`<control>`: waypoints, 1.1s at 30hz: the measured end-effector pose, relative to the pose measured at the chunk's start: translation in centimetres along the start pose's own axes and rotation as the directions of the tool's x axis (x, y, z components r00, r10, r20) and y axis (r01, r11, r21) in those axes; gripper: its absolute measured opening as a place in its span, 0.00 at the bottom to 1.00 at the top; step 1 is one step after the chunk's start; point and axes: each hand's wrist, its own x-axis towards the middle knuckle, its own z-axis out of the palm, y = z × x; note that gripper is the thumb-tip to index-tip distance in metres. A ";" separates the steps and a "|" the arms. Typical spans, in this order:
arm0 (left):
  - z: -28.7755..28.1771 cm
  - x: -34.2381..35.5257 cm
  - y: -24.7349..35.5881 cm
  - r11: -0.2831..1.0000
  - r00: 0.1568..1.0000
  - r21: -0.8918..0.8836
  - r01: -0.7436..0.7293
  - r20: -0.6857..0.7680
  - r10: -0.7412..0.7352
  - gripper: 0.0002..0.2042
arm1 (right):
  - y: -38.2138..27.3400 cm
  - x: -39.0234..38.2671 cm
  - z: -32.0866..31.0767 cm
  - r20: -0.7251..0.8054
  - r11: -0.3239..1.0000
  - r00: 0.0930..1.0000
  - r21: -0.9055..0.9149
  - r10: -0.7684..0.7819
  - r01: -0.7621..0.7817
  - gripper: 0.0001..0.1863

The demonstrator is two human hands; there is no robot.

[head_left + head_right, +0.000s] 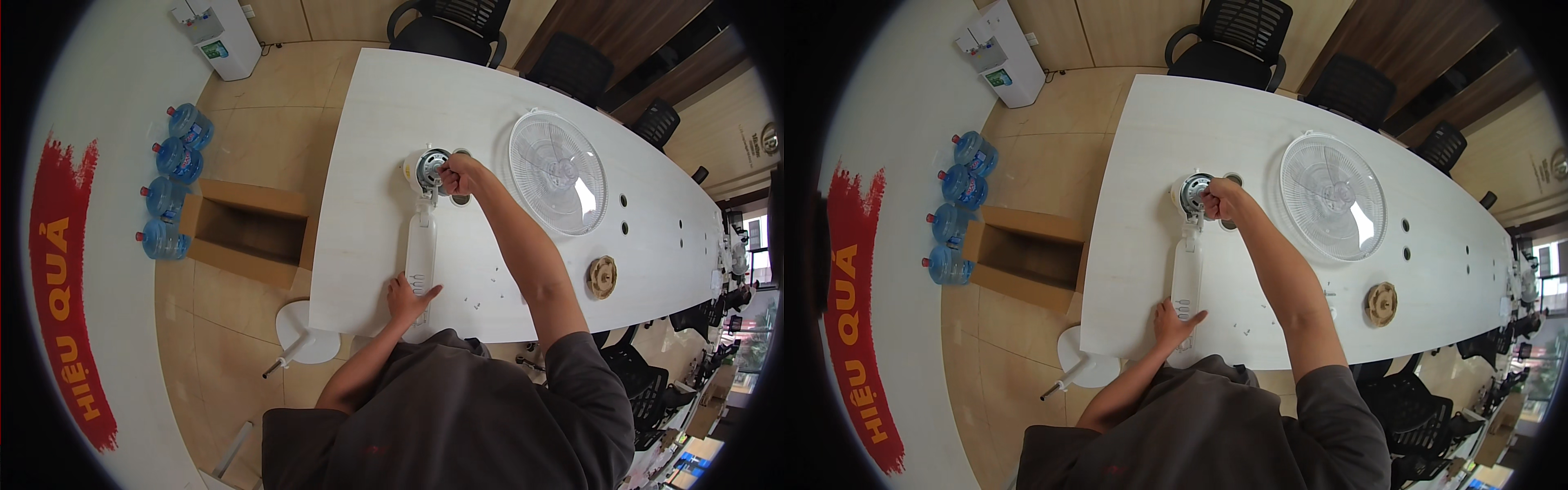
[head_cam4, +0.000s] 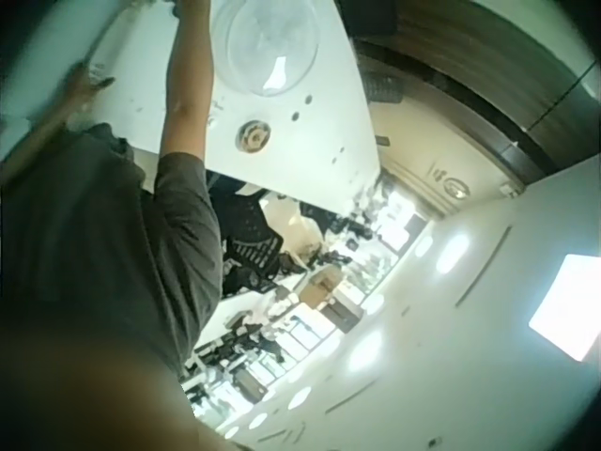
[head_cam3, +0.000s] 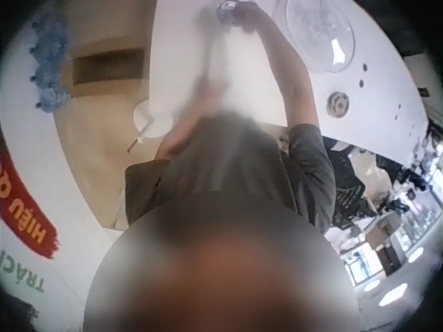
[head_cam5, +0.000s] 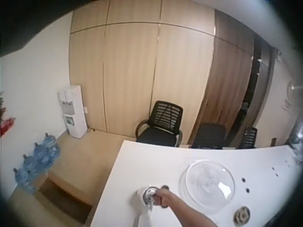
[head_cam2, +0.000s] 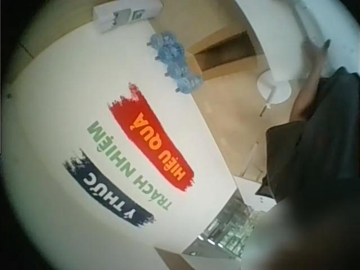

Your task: The recorder is using a screwdriver to disassemble or repair an electric fan on a long white table.

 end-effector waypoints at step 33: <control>-5.7 6.2 -0.9 0.639 0.939 -0.724 0.260 0.344 0.007 0.24 | 0.1 -0.7 -5.1 0.042 0.997 0.999 -0.075 -0.005 0.008 0.13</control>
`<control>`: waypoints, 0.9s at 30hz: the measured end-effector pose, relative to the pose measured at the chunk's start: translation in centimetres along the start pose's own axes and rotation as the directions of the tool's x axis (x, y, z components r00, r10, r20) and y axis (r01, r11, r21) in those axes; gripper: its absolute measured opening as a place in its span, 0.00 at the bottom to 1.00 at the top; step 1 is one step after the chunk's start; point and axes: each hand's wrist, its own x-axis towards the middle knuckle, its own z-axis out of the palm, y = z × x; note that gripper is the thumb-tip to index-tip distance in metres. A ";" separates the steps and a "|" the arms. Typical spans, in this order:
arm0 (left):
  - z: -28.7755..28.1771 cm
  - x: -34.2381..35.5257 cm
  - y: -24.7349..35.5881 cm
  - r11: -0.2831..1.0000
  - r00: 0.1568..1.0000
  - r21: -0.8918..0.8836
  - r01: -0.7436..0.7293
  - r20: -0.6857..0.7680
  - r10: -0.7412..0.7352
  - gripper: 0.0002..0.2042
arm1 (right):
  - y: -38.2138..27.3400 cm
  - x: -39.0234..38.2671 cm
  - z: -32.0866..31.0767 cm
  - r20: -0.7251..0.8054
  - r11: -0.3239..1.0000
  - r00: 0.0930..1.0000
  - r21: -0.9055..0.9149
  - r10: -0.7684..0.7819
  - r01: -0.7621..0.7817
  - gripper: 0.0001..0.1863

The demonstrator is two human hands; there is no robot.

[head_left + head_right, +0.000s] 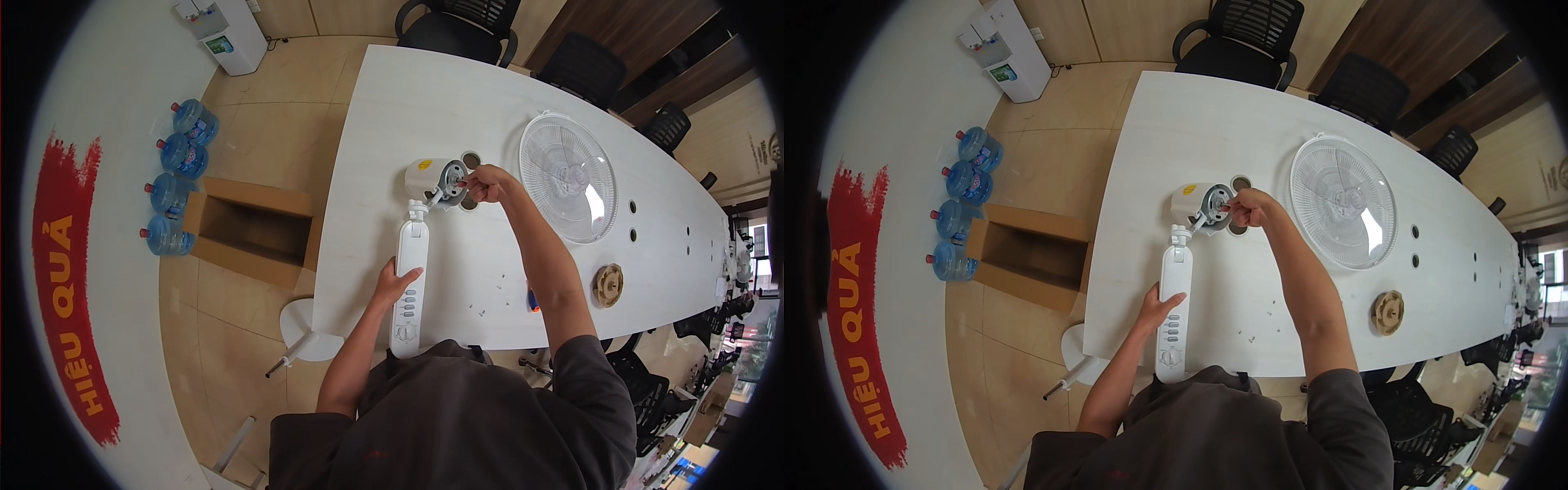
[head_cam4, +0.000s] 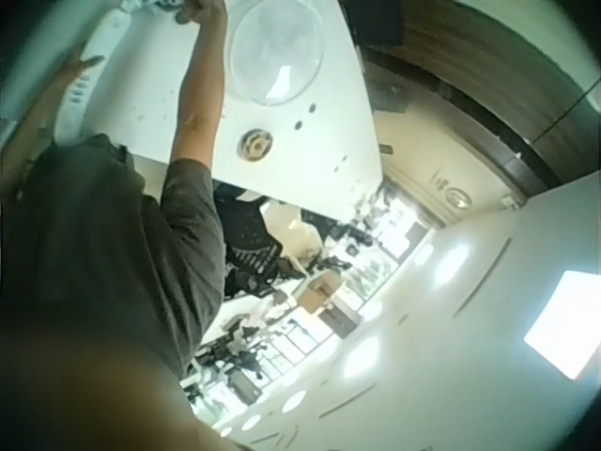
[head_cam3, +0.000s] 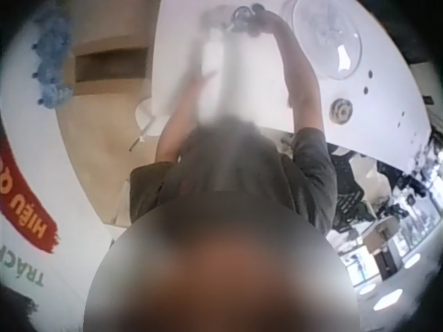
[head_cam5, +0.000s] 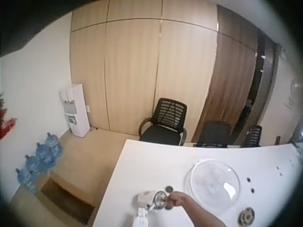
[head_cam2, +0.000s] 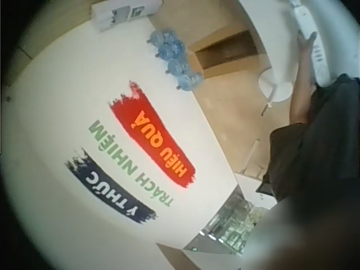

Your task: The recorder is using a screwdriver to disassemble or repair an electric fan on a long white table.

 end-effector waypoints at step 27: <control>-4.9 -2.9 1.4 0.884 0.995 0.464 -0.056 -0.044 0.087 0.32 | -0.5 0.4 2.6 -0.026 0.999 1.000 -0.039 0.016 -0.017 0.13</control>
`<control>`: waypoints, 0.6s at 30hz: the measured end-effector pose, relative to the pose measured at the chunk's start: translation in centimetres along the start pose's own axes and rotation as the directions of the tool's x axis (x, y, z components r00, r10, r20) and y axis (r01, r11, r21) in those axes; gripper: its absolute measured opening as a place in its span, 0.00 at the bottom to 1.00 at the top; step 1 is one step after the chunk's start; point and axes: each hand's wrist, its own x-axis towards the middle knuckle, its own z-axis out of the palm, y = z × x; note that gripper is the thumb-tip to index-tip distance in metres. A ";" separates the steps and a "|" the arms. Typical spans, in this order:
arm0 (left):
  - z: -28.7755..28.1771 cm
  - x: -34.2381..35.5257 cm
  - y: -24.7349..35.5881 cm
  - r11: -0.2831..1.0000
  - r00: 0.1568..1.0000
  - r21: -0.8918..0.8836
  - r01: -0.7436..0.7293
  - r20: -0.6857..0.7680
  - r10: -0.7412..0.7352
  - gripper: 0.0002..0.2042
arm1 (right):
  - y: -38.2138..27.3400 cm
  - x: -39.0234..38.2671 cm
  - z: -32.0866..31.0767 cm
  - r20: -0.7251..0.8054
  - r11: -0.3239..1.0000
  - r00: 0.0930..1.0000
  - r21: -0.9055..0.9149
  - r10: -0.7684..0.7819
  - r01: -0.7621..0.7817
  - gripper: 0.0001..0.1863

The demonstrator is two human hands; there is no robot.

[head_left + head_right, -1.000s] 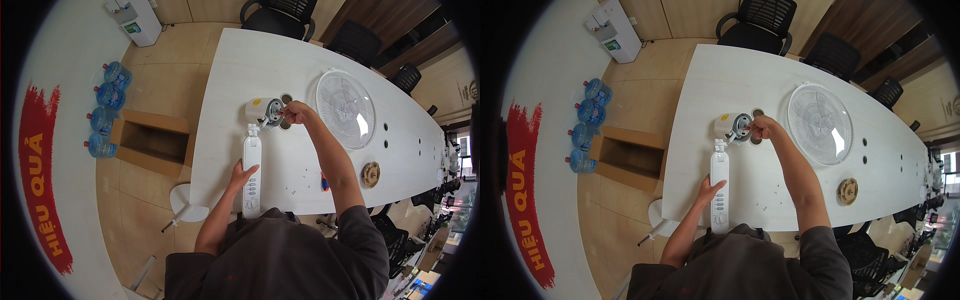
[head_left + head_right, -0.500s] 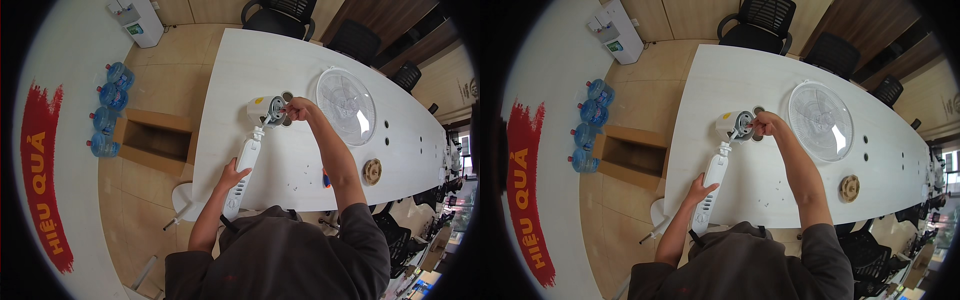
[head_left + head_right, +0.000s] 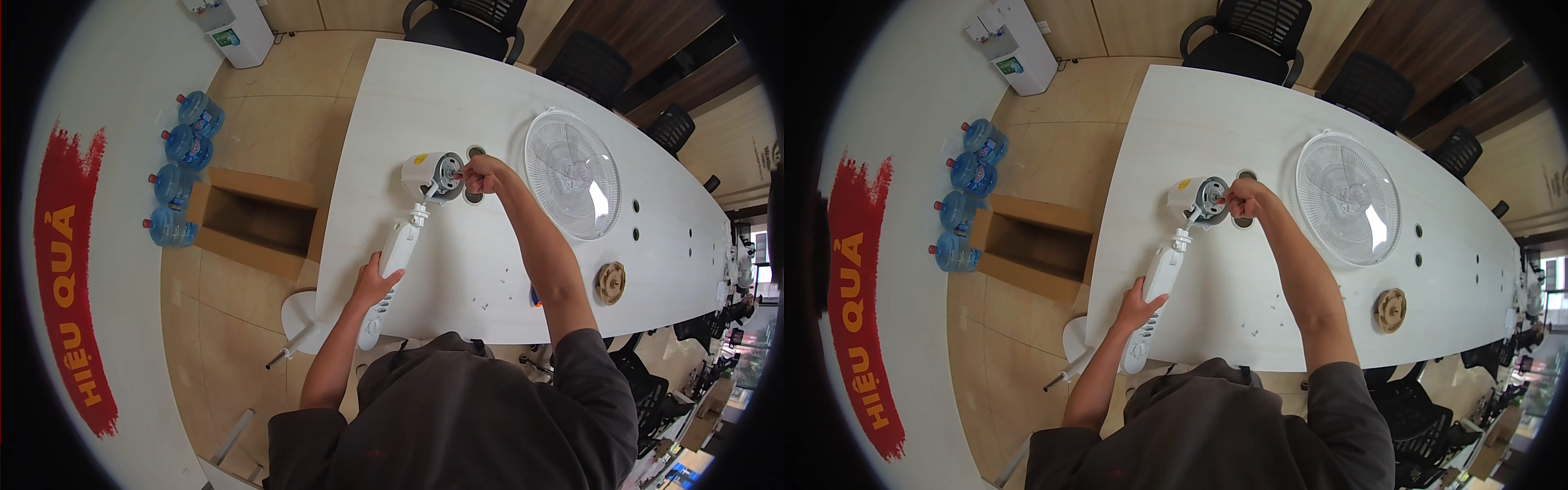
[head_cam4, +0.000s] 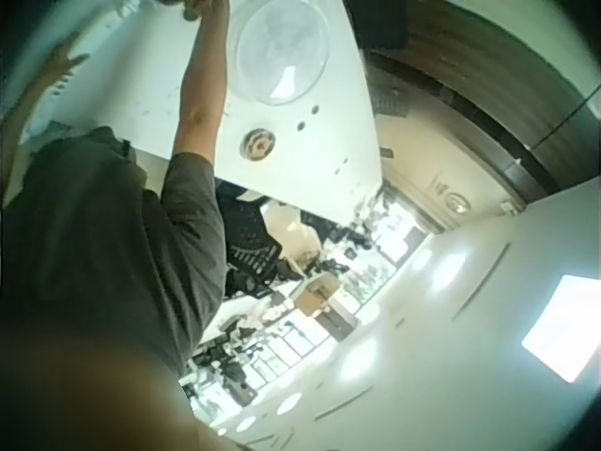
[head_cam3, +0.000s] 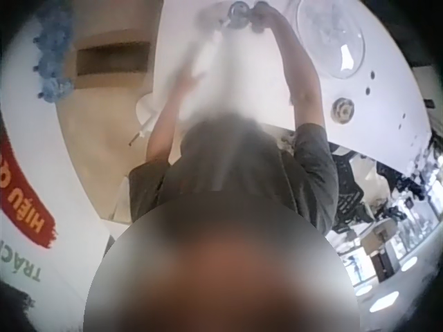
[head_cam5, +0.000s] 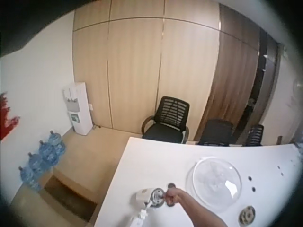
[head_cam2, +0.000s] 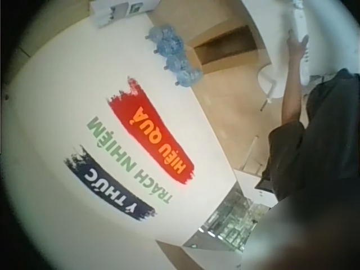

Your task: The recorder is using a screwdriver to disassemble or repair an electric fan on a long white table.

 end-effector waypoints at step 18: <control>0.5 1.3 -1.0 0.973 1.000 -0.228 -0.023 -0.010 0.022 0.27 | 0.4 -0.2 2.5 -0.109 0.897 0.946 -0.365 -0.306 0.249 0.11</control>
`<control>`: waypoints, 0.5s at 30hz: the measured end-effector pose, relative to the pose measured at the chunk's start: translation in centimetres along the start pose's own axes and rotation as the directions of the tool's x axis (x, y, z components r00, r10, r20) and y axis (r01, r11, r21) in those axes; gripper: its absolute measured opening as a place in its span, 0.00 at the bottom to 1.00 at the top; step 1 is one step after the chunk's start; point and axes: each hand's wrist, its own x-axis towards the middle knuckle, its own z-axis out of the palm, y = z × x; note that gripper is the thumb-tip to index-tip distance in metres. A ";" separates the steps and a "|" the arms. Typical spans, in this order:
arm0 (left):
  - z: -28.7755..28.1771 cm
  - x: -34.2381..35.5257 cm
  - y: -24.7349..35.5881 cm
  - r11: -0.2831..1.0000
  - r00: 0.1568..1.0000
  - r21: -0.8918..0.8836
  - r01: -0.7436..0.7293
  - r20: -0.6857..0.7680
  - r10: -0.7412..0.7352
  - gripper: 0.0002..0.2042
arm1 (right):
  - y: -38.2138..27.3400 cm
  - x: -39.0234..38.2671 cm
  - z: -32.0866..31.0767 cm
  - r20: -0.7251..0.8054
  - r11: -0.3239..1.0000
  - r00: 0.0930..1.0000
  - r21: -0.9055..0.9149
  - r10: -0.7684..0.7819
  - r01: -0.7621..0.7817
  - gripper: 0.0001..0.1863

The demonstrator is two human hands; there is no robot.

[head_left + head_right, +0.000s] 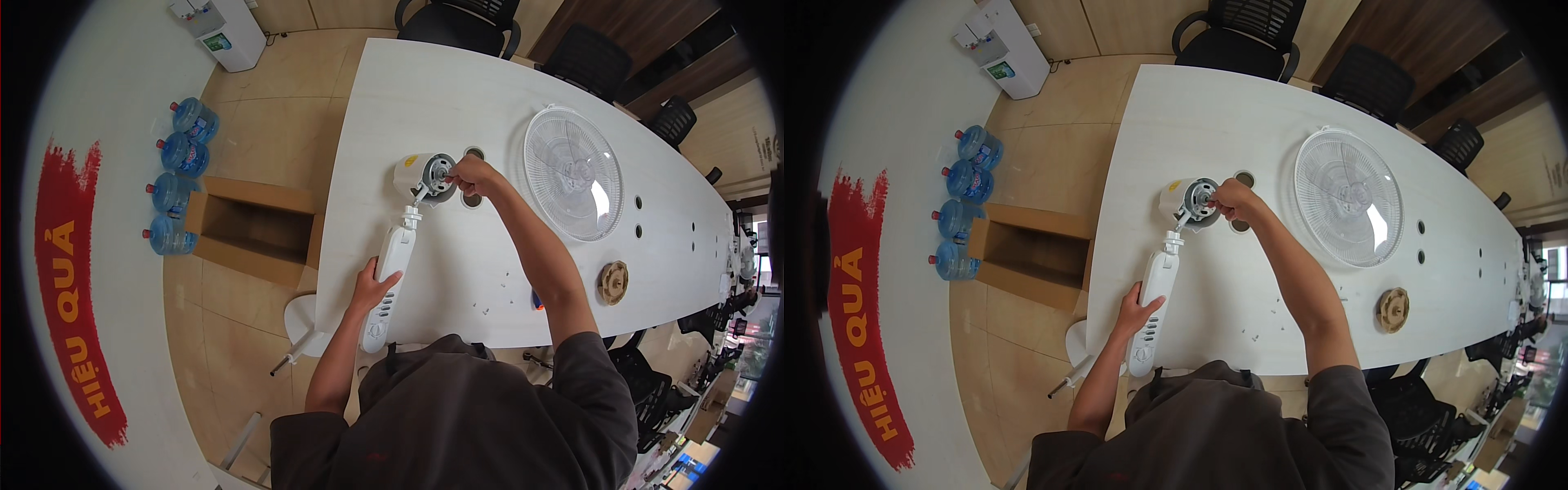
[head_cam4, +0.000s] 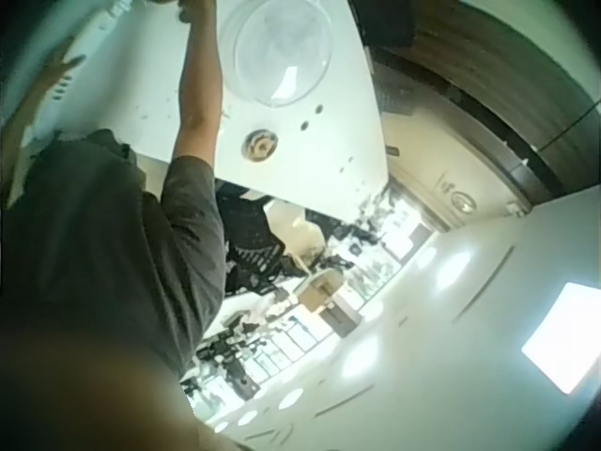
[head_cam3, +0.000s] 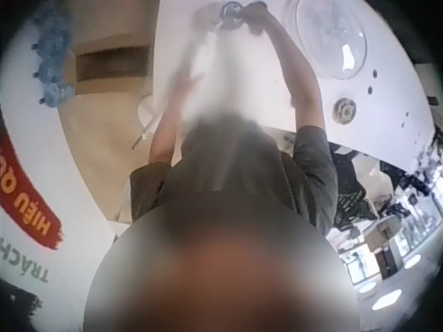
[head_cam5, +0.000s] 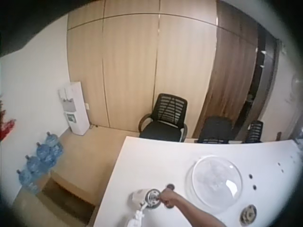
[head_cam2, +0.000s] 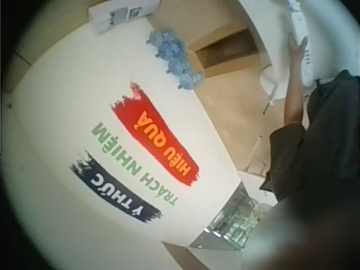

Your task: The recorder is using a screwdriver to disassemble or repair an electric fan on a long white table.

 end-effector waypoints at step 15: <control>0.6 -0.6 -0.6 0.959 0.998 0.280 0.042 -0.048 -0.029 0.33 | 8.0 2.2 -1.7 0.097 0.906 0.964 -0.328 -0.248 0.266 0.13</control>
